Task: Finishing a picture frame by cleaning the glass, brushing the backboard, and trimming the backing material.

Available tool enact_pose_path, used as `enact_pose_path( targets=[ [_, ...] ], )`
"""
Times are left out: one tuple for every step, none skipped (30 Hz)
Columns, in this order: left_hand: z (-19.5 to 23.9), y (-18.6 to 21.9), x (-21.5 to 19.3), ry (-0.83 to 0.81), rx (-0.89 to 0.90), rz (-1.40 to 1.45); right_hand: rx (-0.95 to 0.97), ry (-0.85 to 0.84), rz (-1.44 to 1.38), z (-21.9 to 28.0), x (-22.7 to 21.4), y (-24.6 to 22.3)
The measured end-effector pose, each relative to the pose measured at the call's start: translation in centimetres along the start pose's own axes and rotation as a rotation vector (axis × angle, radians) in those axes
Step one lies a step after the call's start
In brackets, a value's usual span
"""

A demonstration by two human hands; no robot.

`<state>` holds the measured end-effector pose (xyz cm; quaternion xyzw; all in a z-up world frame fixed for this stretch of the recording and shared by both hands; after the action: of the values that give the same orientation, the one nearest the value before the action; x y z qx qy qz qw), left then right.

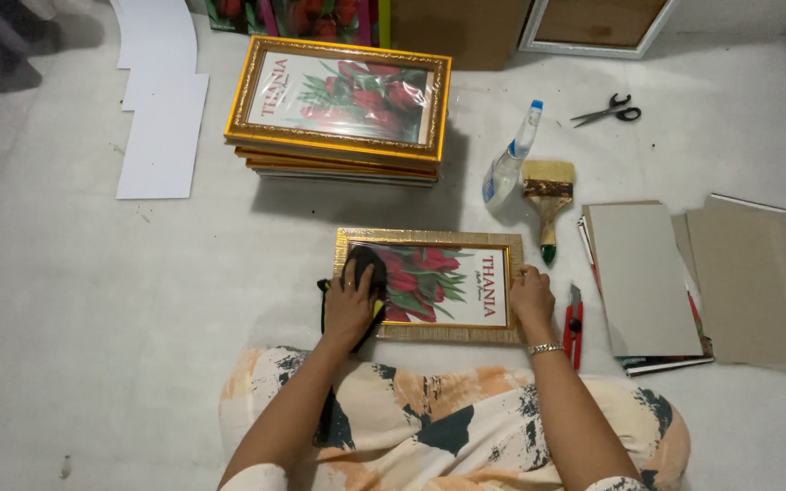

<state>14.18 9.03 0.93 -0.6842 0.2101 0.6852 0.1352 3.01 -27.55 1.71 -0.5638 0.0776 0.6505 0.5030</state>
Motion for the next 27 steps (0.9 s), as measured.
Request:
enact_pose_path(
  targets=[
    [-1.4, -0.1, 0.4, -0.002, 0.003, 0.001, 0.003, 0.001, 0.0, 0.1, 0.1, 0.1],
    [-2.9, -0.2, 0.3, 0.083, -0.006, -0.022, -0.016, 0.007, 0.001, 0.1, 0.1, 0.1],
    [-4.5, -0.3, 0.1, 0.171, -0.014, -0.045, -0.036, 0.015, 0.0, 0.0, 0.1, 0.0],
    [-5.8, 0.2, -0.3, 0.172, -0.011, -0.044, -0.034, 0.018, -0.001, 0.0, -0.1, -0.1],
    [-6.7, 0.1, -0.7, 0.172, -0.077, -0.014, -0.028, 0.017, -0.001, 0.2, -0.1, -0.1],
    [-7.6, 0.1, -1.1, 0.172, -0.143, 0.016, -0.022, 0.017, -0.001, 0.4, -0.1, -0.2],
    [-8.0, 0.6, -1.1, 0.17, -0.142, 0.017, -0.02, 0.017, 0.001, 0.7, -0.4, -0.5],
    [-8.4, 0.8, -0.6, 0.106, -0.2, 0.102, -0.016, 0.015, 0.0, 1.0, -0.7, -0.8],
    [-8.8, 0.9, -0.2, 0.044, -0.258, 0.184, -0.014, 0.013, -0.002, 1.3, -0.9, -1.2],
    [-8.2, 1.3, 0.3, 0.043, -0.259, 0.184, -0.014, 0.012, -0.002, 1.1, -0.8, -0.9],
    [-7.9, 2.0, 0.9, 0.012, -0.202, 0.163, -0.006, 0.012, -0.001, 0.8, -0.6, -0.8],
    [-7.6, 2.7, 1.5, -0.02, -0.146, 0.143, 0.003, 0.012, 0.001, 0.4, -0.5, -0.6],
    [-6.1, 3.4, 1.5, -0.019, -0.144, 0.142, 0.004, 0.014, -0.001, 0.2, -0.3, -0.4],
    [-4.6, 4.7, 1.0, 0.056, -0.025, 0.124, -0.002, 0.016, 0.008, 0.0, -0.1, -0.1],
    [-2.8, 5.9, 0.7, 0.128, 0.091, 0.105, -0.008, 0.014, 0.019, 0.0, 0.2, 0.1],
    [-1.6, 6.4, 2.0, 0.126, 0.09, 0.104, -0.007, 0.011, 0.019, -0.1, 0.3, 0.1],
    [-0.3, 7.5, 2.8, 0.203, 0.197, 0.093, 0.003, 0.004, 0.024, -0.2, 0.4, 0.1],
    [1.1, 8.6, 3.7, 0.28, 0.304, 0.083, 0.012, -0.004, 0.03, -0.3, 0.4, 0.1],
    [1.2, 8.9, 3.4, 0.281, 0.303, 0.083, 0.012, -0.003, 0.03, 0.1, 0.1, -0.3],
    [1.3, 9.6, 3.4, 0.235, 0.36, 0.138, 0.01, -0.004, 0.022, 0.5, -0.3, -0.8],
    [1.4, 10.2, 3.3, 0.188, 0.416, 0.193, 0.008, -0.004, 0.013, 0.9, -0.7, -1.2],
    [0.4, 10.0, 2.7, 0.189, 0.416, 0.193, 0.007, -0.004, 0.014, 0.6, -0.2, -0.8],
    [-0.7, 10.0, 2.2, 0.168, 0.432, 0.157, 0.0, 0.003, 0.022, 0.1, 0.1, -0.4],
    [-1.8, 10.0, 1.7, 0.147, 0.449, 0.12, -0.007, 0.009, 0.031, -0.4, 0.4, -0.1],
    [-3.2, 10.2, 1.7, 0.147, 0.449, 0.121, -0.007, 0.01, 0.031, -0.3, 0.2, -0.2],
    [-4.8, 10.0, 1.6, 0.193, 0.387, 0.104, 0.003, 0.008, 0.03, -0.2, 0.0, -0.2],
    [-6.2, 9.7, 1.4, 0.236, 0.326, 0.085, 0.014, 0.006, 0.027, 0.0, 0.0, -0.3]
  ],
)
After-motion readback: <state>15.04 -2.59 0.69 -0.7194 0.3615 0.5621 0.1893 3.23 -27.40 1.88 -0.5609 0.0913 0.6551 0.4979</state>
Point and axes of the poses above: each hand's wrist, its own z-axis away from the middle knuckle, its own x-axis out of the palm, y = z × x, the point moved 6 cm from there along -z, towards the middle knuckle, and after that the axes turned 2 degrees about y, right-handed, at the moved point
